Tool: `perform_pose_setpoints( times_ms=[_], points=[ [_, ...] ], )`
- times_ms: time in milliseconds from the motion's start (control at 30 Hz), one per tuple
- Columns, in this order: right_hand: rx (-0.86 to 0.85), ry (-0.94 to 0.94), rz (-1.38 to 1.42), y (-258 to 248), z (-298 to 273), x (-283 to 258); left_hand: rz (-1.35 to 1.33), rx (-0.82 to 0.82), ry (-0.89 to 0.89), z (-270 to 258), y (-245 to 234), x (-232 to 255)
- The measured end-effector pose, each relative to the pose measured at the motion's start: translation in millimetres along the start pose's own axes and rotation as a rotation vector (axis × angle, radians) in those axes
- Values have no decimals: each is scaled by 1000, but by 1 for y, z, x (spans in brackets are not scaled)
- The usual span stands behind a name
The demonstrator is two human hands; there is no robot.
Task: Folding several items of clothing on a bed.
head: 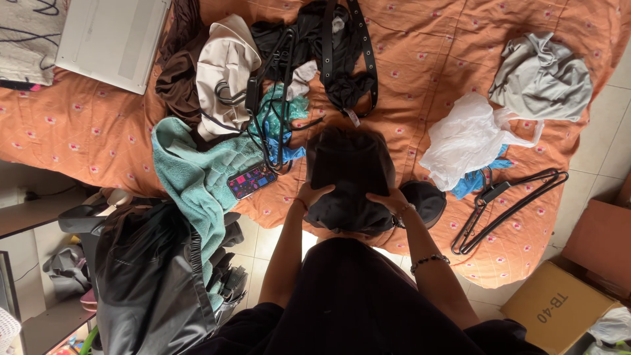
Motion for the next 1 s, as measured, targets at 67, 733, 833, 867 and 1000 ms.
perform_pose_setpoints(
  times_ms=[67, 733, 833, 867, 1000],
  points=[
    [28, -31, -94, -1, -6, 0, -58, -29, 42, -3, 1, -12],
    [306, -419, 1, 18, 26, 88, 191, 240, 277, -44, 7, -17],
    [776, -531, -313, 38, -60, 30, 412, 590, 397, -63, 17, 6],
    [753, -651, -377, 47, -68, 23, 517, 573, 573, -65, 24, 4],
    [549, -782, -868, 85, -96, -3, 791, 193, 802, -80, 59, 2]
  ],
)
Point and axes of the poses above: each hand's wrist, its own z-axis towards the middle knuckle, its own y-axis out of the palm, x = y × z, the point moved 1 cm from there along z, towards the middle knuckle, and after that the axes turned 13 degrees about y, right-handed, at the moved point
